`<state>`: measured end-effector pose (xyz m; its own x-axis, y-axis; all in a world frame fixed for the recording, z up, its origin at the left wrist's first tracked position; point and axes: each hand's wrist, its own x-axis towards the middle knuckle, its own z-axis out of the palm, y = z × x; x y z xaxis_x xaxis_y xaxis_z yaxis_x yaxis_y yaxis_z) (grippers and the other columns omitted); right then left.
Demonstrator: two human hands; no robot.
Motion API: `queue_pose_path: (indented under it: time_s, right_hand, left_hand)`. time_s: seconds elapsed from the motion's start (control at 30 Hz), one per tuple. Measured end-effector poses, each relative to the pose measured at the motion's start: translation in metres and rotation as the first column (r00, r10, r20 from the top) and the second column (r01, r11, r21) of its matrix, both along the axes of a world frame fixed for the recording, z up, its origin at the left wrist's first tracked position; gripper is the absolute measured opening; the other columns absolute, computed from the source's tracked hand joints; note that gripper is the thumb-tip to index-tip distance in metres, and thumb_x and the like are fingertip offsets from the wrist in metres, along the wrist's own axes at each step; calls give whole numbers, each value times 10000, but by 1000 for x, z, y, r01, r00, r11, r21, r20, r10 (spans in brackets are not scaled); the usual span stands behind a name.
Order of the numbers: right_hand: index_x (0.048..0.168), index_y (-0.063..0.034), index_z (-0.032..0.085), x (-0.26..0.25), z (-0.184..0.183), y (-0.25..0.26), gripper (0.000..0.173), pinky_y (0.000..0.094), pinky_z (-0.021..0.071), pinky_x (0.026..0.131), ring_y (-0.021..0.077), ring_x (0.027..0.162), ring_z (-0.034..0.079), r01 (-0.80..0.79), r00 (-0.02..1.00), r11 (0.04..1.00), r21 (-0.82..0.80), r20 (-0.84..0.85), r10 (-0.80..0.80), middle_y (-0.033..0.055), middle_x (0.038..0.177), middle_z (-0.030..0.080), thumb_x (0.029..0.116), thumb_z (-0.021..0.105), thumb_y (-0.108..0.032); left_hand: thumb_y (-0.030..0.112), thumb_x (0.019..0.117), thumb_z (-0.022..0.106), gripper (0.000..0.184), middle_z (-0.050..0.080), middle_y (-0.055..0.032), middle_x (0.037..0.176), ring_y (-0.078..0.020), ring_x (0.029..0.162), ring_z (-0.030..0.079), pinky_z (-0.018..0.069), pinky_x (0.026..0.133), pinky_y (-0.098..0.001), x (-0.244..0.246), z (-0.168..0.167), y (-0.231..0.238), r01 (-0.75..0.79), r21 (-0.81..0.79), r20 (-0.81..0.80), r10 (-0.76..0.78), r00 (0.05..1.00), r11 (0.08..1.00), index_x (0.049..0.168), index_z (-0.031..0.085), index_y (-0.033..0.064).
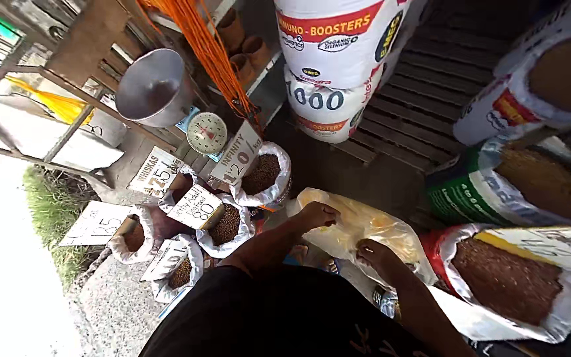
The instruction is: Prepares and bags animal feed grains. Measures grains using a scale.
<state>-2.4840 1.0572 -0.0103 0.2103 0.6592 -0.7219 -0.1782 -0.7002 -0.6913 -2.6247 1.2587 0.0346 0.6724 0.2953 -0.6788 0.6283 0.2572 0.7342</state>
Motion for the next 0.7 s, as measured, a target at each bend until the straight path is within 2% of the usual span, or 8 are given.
queue_pose_path:
  time_s: [0.17, 0.33, 0.4, 0.47, 0.5, 0.57, 0.6, 0.7]
  right_hand:
    - [1059, 72, 582, 1, -14, 13, 343, 308, 510, 636, 126, 631, 550, 141, 984, 989, -54, 118, -133, 90, 788, 566, 1032, 634, -266]
    - [1049, 43, 576, -4, -19, 16, 282, 272, 454, 589, 96, 606, 482, 234, 960, 971, -47, 172, -223, 56, 775, 517, 1010, 663, -222]
    - [1106, 71, 586, -5, -18, 17, 310, 331, 456, 634, 138, 665, 485, 231, 952, 970, -82, 224, -208, 106, 840, 538, 1002, 677, -206]
    - [1140, 79, 589, -10, -19, 16, 329, 355, 462, 644, 151, 678, 492, 245, 943, 965, -96, 254, -214, 124, 864, 554, 1004, 674, -209]
    - [1136, 76, 595, -13, -20, 16, 327, 347, 457, 633, 141, 666, 487, 266, 934, 960, -89, 271, -234, 117, 853, 557, 999, 678, -209]
    - [1109, 72, 602, -20, -21, 17, 304, 333, 446, 621, 121, 646, 477, 320, 911, 944, -76, 297, -285, 95, 826, 554, 993, 681, -198]
    - [1099, 69, 601, -24, -21, 18, 294, 330, 449, 629, 114, 651, 479, 356, 898, 932, -67, 301, -321, 86, 825, 553, 990, 681, -192]
    - [1152, 54, 577, -34, -33, 20, 300, 323, 486, 694, 107, 723, 529, 497, 844, 867, -44, 258, -471, 83, 892, 572, 979, 674, -170]
  left_hand:
    - [61, 1063, 515, 303, 662, -221, 1276, -259, 1151, 661, 517, 1040, -406, -69, 50, 70, -376, 327, 38, 385, 922, 867, 1327, 623, -41]
    - [22, 1040, 520, 323, 668, -151, 1235, -162, 986, 682, 568, 921, -339, -160, 111, 159, -848, 325, 531, 662, 529, 418, 1350, 600, -20]
    - [19, 1020, 577, 245, 695, -74, 1021, -105, 785, 671, 595, 748, -280, -185, 153, 195, -964, 208, 682, 681, 266, 168, 1256, 634, -9]
    - [75, 989, 662, 114, 671, 4, 850, -39, 560, 540, 480, 510, -201, -208, 183, 238, -986, 165, 754, 648, 109, -27, 1100, 668, 49]
    - [97, 976, 687, 92, 660, 17, 832, -22, 528, 470, 402, 470, -190, -219, 193, 262, -979, 181, 784, 615, 84, -96, 1060, 674, 61]
    - [116, 973, 698, 126, 675, -7, 900, -38, 657, 544, 468, 591, -225, -238, 204, 304, -949, 258, 810, 576, 110, -180, 1072, 681, 41]
    - [90, 990, 662, 163, 683, -53, 988, -78, 784, 607, 533, 726, -274, -245, 208, 321, -937, 302, 800, 581, 148, -178, 1127, 672, 3]
    - [23, 1032, 516, 257, 683, -144, 1179, -155, 977, 681, 571, 897, -330, -261, 207, 371, -872, 486, 643, 697, 318, -50, 1242, 658, -20]
